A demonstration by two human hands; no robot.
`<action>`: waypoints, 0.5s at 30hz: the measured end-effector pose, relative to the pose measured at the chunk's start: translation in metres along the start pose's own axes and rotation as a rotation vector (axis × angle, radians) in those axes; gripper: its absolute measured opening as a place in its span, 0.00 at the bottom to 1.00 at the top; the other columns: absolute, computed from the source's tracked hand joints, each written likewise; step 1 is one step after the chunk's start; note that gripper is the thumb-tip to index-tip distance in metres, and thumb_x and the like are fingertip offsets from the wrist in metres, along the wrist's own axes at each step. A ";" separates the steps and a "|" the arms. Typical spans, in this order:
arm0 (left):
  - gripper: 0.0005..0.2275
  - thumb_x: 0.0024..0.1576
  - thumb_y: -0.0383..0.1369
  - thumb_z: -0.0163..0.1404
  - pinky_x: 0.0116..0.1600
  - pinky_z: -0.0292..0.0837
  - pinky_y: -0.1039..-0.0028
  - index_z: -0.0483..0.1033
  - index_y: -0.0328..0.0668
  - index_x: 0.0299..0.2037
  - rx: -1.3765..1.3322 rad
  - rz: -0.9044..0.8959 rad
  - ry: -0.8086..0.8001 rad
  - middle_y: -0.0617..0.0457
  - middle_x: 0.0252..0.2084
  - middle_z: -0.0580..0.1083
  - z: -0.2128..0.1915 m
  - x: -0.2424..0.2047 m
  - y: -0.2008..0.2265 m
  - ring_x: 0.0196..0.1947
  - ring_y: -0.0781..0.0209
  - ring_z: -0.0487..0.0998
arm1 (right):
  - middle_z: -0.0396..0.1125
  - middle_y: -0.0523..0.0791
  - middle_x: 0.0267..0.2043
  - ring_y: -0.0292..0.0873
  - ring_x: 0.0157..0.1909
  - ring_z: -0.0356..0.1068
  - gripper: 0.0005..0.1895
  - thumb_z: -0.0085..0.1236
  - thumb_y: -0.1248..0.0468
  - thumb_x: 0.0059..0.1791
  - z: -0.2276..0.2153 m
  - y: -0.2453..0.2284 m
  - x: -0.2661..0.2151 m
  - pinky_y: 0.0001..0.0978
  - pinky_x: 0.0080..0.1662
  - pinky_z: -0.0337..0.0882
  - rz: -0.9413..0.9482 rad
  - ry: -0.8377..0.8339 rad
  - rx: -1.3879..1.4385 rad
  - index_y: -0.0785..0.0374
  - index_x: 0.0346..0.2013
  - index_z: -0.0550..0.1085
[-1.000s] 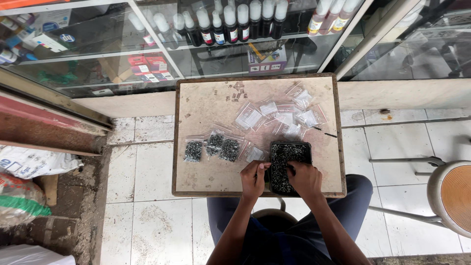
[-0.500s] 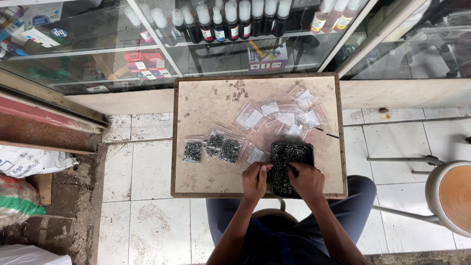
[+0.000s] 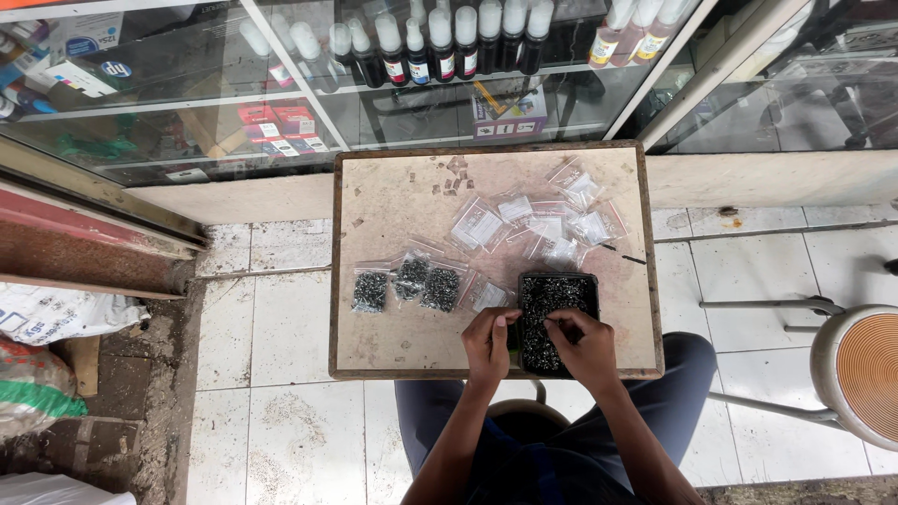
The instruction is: The person sorts small metallic fasteners from a black tray into small plastic bags using their hands. They pick up the fasteners, place them into the bags, and arrange the filled bags on the table.
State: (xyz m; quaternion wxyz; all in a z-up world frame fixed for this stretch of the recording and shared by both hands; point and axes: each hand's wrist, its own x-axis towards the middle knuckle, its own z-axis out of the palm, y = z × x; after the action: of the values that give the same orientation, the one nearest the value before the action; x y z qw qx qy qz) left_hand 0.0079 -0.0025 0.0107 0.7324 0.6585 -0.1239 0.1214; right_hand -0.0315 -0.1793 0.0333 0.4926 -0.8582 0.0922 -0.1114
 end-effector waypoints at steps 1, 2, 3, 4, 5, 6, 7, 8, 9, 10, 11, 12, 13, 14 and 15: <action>0.16 0.74 0.34 0.38 0.40 0.86 0.58 0.83 0.40 0.45 0.000 0.005 0.003 0.43 0.39 0.81 0.004 0.000 0.003 0.43 0.45 0.86 | 0.74 0.45 0.20 0.42 0.20 0.74 0.06 0.65 0.67 0.51 0.006 -0.004 -0.002 0.34 0.24 0.70 -0.006 0.000 0.000 0.54 0.40 0.86; 0.18 0.74 0.36 0.38 0.43 0.86 0.58 0.83 0.37 0.45 -0.114 -0.049 0.048 0.41 0.41 0.82 0.008 0.000 0.005 0.45 0.44 0.85 | 0.74 0.44 0.19 0.38 0.19 0.72 0.07 0.68 0.67 0.48 0.011 -0.007 -0.005 0.31 0.24 0.69 -0.029 -0.012 0.048 0.53 0.39 0.86; 0.20 0.74 0.39 0.37 0.45 0.85 0.58 0.83 0.35 0.45 -0.230 -0.108 0.086 0.39 0.43 0.83 0.013 -0.001 0.008 0.48 0.44 0.85 | 0.74 0.43 0.17 0.35 0.19 0.71 0.08 0.71 0.67 0.45 0.015 -0.011 -0.010 0.28 0.23 0.69 -0.046 -0.019 0.093 0.52 0.37 0.87; 0.20 0.74 0.39 0.37 0.45 0.85 0.58 0.83 0.35 0.45 -0.233 -0.107 0.082 0.39 0.43 0.83 0.019 -0.007 -0.013 0.48 0.44 0.85 | 0.74 0.43 0.17 0.35 0.19 0.71 0.08 0.71 0.67 0.45 0.015 -0.024 -0.009 0.28 0.23 0.69 -0.046 -0.014 0.092 0.52 0.37 0.87; 0.22 0.73 0.42 0.36 0.46 0.86 0.58 0.81 0.35 0.43 -0.521 -0.280 0.206 0.40 0.42 0.83 0.026 -0.014 -0.033 0.48 0.44 0.85 | 0.74 0.44 0.18 0.37 0.18 0.70 0.11 0.70 0.68 0.45 0.013 -0.038 -0.008 0.29 0.23 0.68 -0.107 -0.042 0.099 0.52 0.42 0.87; 0.24 0.73 0.46 0.35 0.48 0.87 0.57 0.79 0.35 0.40 -0.809 -0.454 0.328 0.41 0.41 0.82 0.033 -0.021 -0.053 0.49 0.43 0.85 | 0.75 0.45 0.19 0.39 0.18 0.69 0.15 0.70 0.69 0.46 0.012 -0.052 -0.008 0.30 0.23 0.68 -0.168 -0.070 0.105 0.52 0.47 0.87; 0.24 0.73 0.46 0.35 0.48 0.87 0.57 0.79 0.35 0.40 -0.807 -0.456 0.326 0.41 0.41 0.82 0.029 -0.017 -0.052 0.49 0.43 0.85 | 0.75 0.45 0.19 0.39 0.18 0.69 0.15 0.70 0.69 0.46 0.008 -0.041 -0.009 0.30 0.23 0.68 -0.165 -0.068 0.107 0.52 0.47 0.87; 0.22 0.71 0.49 0.40 0.40 0.81 0.65 0.74 0.43 0.32 -0.964 -0.629 0.420 0.47 0.33 0.77 0.026 -0.012 -0.051 0.40 0.49 0.83 | 0.75 0.45 0.20 0.37 0.18 0.67 0.14 0.68 0.69 0.47 0.004 -0.031 -0.010 0.29 0.23 0.66 -0.101 0.000 0.132 0.54 0.47 0.86; 0.22 0.68 0.53 0.44 0.32 0.76 0.72 0.69 0.51 0.25 -1.119 -0.801 0.522 0.54 0.26 0.72 0.022 -0.009 -0.051 0.32 0.54 0.82 | 0.74 0.46 0.21 0.35 0.18 0.65 0.14 0.67 0.69 0.49 0.000 -0.021 -0.011 0.28 0.23 0.64 -0.037 0.062 0.157 0.55 0.48 0.85; 0.22 0.68 0.53 0.44 0.32 0.76 0.72 0.69 0.51 0.25 -1.117 -0.800 0.526 0.54 0.26 0.72 0.018 -0.007 -0.044 0.32 0.54 0.82 | 0.74 0.46 0.21 0.35 0.18 0.65 0.14 0.67 0.69 0.49 -0.006 -0.008 -0.008 0.28 0.23 0.64 -0.036 0.059 0.160 0.55 0.48 0.85; 0.24 0.70 0.52 0.42 0.31 0.79 0.68 0.70 0.46 0.26 -0.971 -0.634 0.437 0.46 0.26 0.73 0.015 -0.006 -0.038 0.32 0.47 0.83 | 0.75 0.48 0.22 0.38 0.17 0.66 0.12 0.66 0.69 0.51 -0.013 0.005 -0.005 0.30 0.23 0.64 -0.062 0.079 0.052 0.56 0.49 0.85; 0.27 0.73 0.52 0.39 0.29 0.82 0.63 0.71 0.41 0.26 -0.824 -0.470 0.346 0.39 0.26 0.74 0.013 -0.004 -0.032 0.33 0.40 0.84 | 0.75 0.49 0.23 0.40 0.17 0.67 0.11 0.65 0.68 0.53 -0.021 0.018 -0.002 0.33 0.22 0.64 -0.088 0.099 -0.055 0.57 0.49 0.85; 0.27 0.73 0.52 0.39 0.29 0.82 0.63 0.71 0.41 0.26 -0.826 -0.476 0.336 0.39 0.26 0.74 0.008 0.003 -0.022 0.33 0.40 0.84 | 0.75 0.49 0.23 0.40 0.17 0.67 0.11 0.65 0.68 0.53 -0.022 0.012 0.005 0.33 0.22 0.64 -0.083 0.109 -0.058 0.57 0.49 0.85; 0.23 0.73 0.47 0.38 0.36 0.84 0.61 0.78 0.39 0.35 -0.504 -0.216 0.140 0.40 0.33 0.78 0.003 0.010 -0.013 0.39 0.43 0.85 | 0.75 0.48 0.23 0.41 0.18 0.69 0.10 0.64 0.69 0.54 -0.024 0.006 0.012 0.32 0.23 0.66 -0.137 0.078 -0.147 0.57 0.49 0.85; 0.23 0.73 0.42 0.36 0.42 0.85 0.58 0.85 0.36 0.45 -0.182 0.036 -0.044 0.40 0.41 0.82 0.000 0.013 -0.002 0.44 0.46 0.86 | 0.76 0.48 0.24 0.42 0.18 0.72 0.10 0.62 0.69 0.54 -0.029 0.001 0.016 0.30 0.23 0.68 -0.188 0.035 -0.240 0.57 0.48 0.85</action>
State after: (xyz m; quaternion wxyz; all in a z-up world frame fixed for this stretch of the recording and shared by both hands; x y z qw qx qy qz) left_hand 0.0212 -0.0023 0.0133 0.7838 0.5894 -0.1625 0.1084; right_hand -0.0242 -0.2074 0.0484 0.3720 -0.9137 0.0326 -0.1600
